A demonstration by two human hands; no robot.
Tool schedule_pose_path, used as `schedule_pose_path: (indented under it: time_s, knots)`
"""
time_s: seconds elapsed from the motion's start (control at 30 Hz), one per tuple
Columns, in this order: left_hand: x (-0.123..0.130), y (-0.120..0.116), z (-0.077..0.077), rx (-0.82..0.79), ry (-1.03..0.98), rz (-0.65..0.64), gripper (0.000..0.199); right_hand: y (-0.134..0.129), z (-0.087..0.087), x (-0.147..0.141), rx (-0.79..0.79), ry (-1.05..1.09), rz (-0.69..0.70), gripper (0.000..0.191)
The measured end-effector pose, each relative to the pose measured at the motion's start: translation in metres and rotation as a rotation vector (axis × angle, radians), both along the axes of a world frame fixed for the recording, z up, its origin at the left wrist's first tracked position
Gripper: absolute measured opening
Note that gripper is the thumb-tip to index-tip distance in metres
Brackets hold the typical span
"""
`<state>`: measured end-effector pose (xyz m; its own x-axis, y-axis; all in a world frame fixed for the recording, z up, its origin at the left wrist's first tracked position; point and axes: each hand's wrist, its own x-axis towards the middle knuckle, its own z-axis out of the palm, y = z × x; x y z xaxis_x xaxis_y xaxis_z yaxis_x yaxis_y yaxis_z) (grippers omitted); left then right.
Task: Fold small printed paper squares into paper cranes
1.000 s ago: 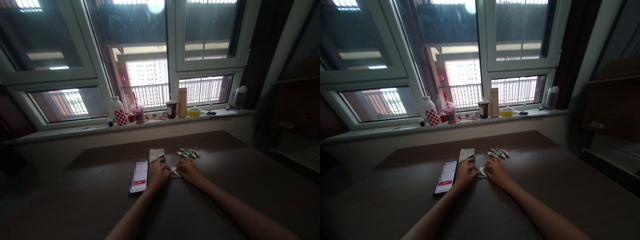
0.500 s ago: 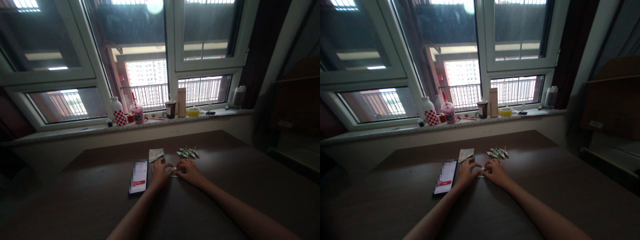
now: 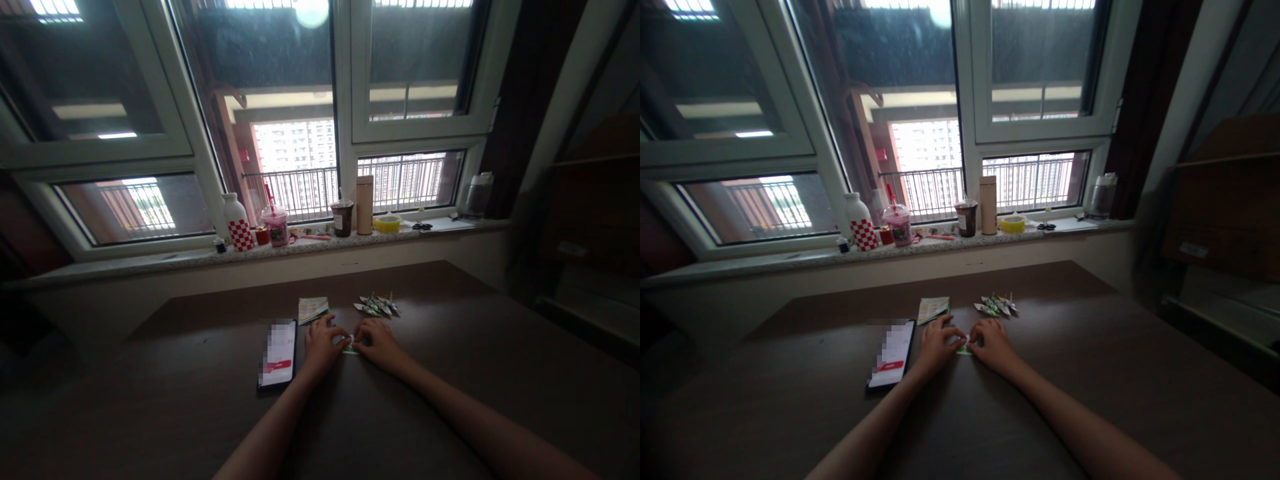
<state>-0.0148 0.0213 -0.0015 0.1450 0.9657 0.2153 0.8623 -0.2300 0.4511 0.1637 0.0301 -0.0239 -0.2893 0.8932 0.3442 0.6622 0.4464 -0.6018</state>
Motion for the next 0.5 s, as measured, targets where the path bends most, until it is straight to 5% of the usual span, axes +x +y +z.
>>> schedule_pose_path:
  time_s: [0.5]
  knots:
    - [-0.0101, 0.0004, -0.0045, 0.149, 0.089, -0.134, 0.011, -0.0011, -0.0027, 0.0043, 0.071, -0.035, 0.012, 0.014]
